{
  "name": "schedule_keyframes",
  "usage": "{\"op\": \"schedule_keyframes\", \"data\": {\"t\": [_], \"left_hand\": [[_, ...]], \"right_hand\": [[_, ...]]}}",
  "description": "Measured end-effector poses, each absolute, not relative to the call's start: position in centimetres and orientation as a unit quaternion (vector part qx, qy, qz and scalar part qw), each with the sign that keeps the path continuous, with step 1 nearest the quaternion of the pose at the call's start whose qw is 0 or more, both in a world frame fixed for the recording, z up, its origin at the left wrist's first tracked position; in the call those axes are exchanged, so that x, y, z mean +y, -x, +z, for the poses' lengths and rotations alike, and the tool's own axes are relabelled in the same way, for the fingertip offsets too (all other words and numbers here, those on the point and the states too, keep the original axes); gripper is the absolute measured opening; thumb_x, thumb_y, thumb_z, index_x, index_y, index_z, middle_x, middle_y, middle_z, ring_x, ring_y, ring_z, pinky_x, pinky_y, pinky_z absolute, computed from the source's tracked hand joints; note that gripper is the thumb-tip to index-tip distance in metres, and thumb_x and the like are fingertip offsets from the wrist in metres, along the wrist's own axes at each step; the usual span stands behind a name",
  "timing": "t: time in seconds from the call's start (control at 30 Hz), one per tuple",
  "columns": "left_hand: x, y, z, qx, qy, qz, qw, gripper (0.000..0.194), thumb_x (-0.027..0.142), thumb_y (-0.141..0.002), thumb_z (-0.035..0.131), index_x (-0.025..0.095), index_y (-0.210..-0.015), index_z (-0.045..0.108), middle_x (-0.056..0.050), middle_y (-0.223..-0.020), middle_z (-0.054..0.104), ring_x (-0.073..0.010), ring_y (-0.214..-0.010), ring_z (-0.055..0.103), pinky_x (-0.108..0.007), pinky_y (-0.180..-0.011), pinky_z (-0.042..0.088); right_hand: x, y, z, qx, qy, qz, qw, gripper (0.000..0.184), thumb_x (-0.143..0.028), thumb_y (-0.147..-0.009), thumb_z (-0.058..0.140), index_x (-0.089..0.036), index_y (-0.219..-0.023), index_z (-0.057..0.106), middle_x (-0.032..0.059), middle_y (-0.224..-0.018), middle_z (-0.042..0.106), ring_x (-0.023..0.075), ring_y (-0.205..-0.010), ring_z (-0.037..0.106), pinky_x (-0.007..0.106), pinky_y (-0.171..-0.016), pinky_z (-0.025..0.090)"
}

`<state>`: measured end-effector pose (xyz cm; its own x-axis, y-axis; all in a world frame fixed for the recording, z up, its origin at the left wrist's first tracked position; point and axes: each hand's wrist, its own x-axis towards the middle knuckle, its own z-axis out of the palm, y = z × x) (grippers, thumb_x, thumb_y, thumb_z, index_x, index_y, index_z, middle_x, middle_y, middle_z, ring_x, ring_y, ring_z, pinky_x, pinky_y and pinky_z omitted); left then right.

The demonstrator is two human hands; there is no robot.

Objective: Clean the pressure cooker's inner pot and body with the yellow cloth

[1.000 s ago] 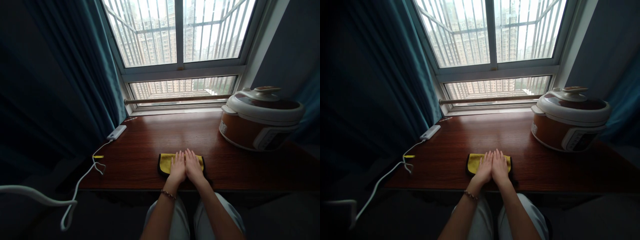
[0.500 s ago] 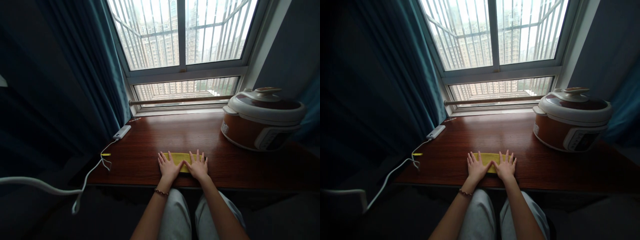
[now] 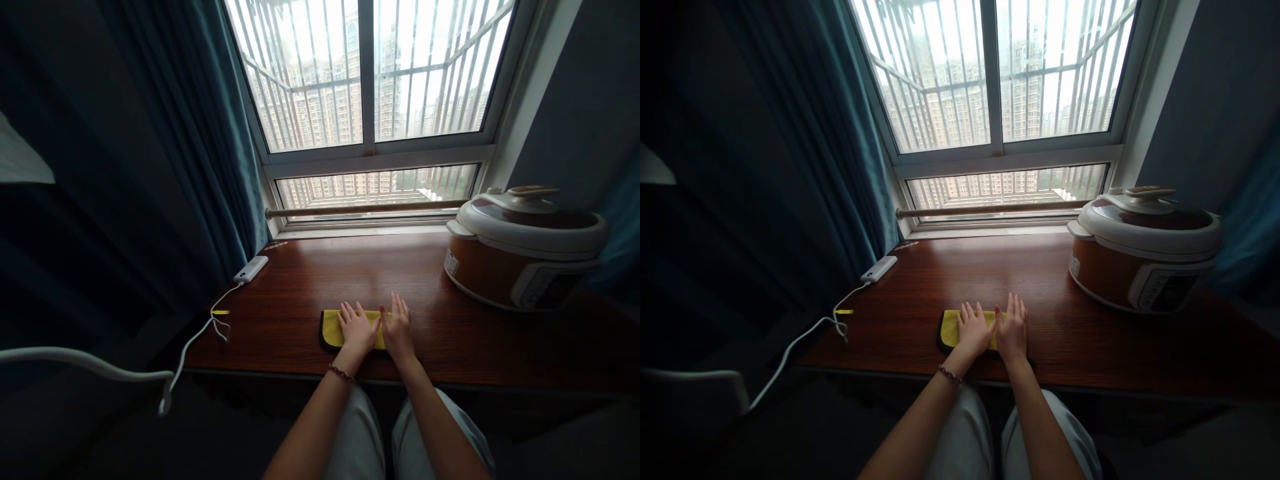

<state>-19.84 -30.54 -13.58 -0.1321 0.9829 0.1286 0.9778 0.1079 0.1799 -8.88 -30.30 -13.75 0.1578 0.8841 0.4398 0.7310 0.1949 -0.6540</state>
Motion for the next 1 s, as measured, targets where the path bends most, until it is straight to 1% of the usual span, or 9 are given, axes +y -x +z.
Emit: {"op": "schedule_keyframes", "data": {"t": [0.07, 0.17, 0.33, 0.43, 0.57, 0.63, 0.73, 0.83, 1.0], "left_hand": [[-30.5, 20.1, -14.5, 0.734, -0.671, 0.1, 0.017, 0.09, 0.07, -0.078, 0.023, 0.002, -0.137, 0.031, -0.031, -0.141, 0.022, -0.0411, -0.133, 0.014, -0.056, -0.104, 0.011], [-30.5, 22.8, -15.4, 0.727, -0.68, 0.095, -0.004, 0.091, 0.071, -0.077, 0.019, 0.005, -0.139, 0.029, -0.027, -0.144, 0.018, -0.0377, -0.135, 0.012, -0.054, -0.105, 0.009], [-30.9, 31.7, -15.3, 0.743, -0.667, 0.051, -0.029, 0.089, 0.07, -0.078, 0.018, 0.005, -0.139, 0.026, -0.023, -0.145, 0.018, -0.0337, -0.136, 0.013, -0.049, -0.106, 0.012], [-31.3, 37.8, -15.3, 0.762, -0.646, 0.026, -0.043, 0.086, 0.067, -0.08, 0.018, 0.005, -0.14, 0.025, -0.022, -0.145, 0.02, -0.032, -0.136, 0.014, -0.048, -0.106, 0.013], [-31.6, 43.6, -15.6, 0.785, -0.618, 0.018, -0.046, 0.083, 0.064, -0.081, 0.022, 0.005, -0.139, 0.026, -0.02, -0.145, 0.022, -0.0302, -0.136, 0.015, -0.046, -0.106, 0.016], [-31.6, 45.0, -15.9, 0.791, -0.61, 0.025, -0.047, 0.083, 0.064, -0.08, 0.024, 0.005, -0.139, 0.027, -0.019, -0.145, 0.023, -0.0297, -0.136, 0.016, -0.046, -0.107, 0.016], [-31.6, 45.4, -16.3, 0.793, -0.606, 0.038, -0.053, 0.085, 0.066, -0.079, 0.025, 0.006, -0.139, 0.027, -0.019, -0.145, 0.024, -0.0296, -0.136, 0.016, -0.046, -0.107, 0.016], [-31.5, 45.2, -16.6, 0.795, -0.602, 0.047, -0.06, 0.084, 0.066, -0.079, 0.027, 0.007, -0.138, 0.03, -0.018, -0.145, 0.025, -0.0297, -0.135, 0.018, -0.045, -0.107, 0.017], [-31.5, 45.2, -16.6, 0.791, -0.606, 0.046, -0.07, 0.081, 0.064, -0.079, 0.029, 0.008, -0.138, 0.032, -0.018, -0.144, 0.027, -0.0299, -0.135, 0.019, -0.046, -0.106, 0.018]], "right_hand": [[-30.2, 8.5, -13.9, -0.63, 0.62, 0.101, 0.458, 0.071, -0.055, -0.088, 0.022, -0.001, -0.128, 0.043, 0.0213, -0.129, 0.046, 0.0281, -0.124, 0.036, 0.044, -0.103, 0.026], [-30.3, 8.1, -13.9, -0.601, 0.629, 0.131, 0.475, 0.069, -0.054, -0.087, 0.024, 0.001, -0.122, 0.048, 0.0226, -0.119, 0.053, 0.0286, -0.116, 0.044, 0.041, -0.099, 0.033], [-30.8, 8.4, -13.8, -0.608, 0.63, 0.169, 0.452, 0.059, -0.047, -0.088, 0.031, -0.001, -0.119, 0.051, 0.0205, -0.115, 0.056, 0.0267, -0.111, 0.049, 0.036, -0.097, 0.036], [-30.8, 8.5, -13.7, -0.632, 0.634, 0.174, 0.411, 0.051, -0.042, -0.089, 0.032, -0.003, -0.117, 0.052, 0.0171, -0.113, 0.058, 0.0228, -0.107, 0.052, 0.03, -0.094, 0.039], [-28.1, 7.1, -13.1, -0.675, 0.673, 0.118, 0.28, 0.042, -0.029, -0.091, 0.03, -0.01, -0.123, 0.048, 0.0122, -0.113, 0.058, 0.0171, -0.104, 0.053, 0.023, -0.089, 0.038], [-25.4, 5.7, -12.7, -0.67, 0.698, 0.09, 0.235, 0.041, -0.025, -0.091, 0.028, -0.012, -0.125, 0.047, 0.013, -0.113, 0.056, 0.0194, -0.105, 0.052, 0.027, -0.088, 0.037], [-21.2, 3.8, -12.7, -0.659, 0.722, 0.076, 0.196, 0.04, -0.027, -0.089, 0.034, -0.013, -0.124, 0.049, 0.0164, -0.111, 0.053, 0.0245, -0.102, 0.051, 0.032, -0.083, 0.039], [-18.3, 2.9, -13.4, -0.668, 0.724, 0.07, 0.154, 0.043, -0.03, -0.087, 0.041, -0.016, -0.127, 0.048, 0.0166, -0.112, 0.05, 0.0236, -0.097, 0.051, 0.032, -0.08, 0.039], [-17.3, 2.9, -14.8, -0.688, 0.711, 0.048, 0.137, 0.042, -0.031, -0.089, 0.035, -0.018, -0.128, 0.048, 0.0164, -0.115, 0.048, 0.0243, -0.099, 0.049, 0.033, -0.08, 0.039]]}}
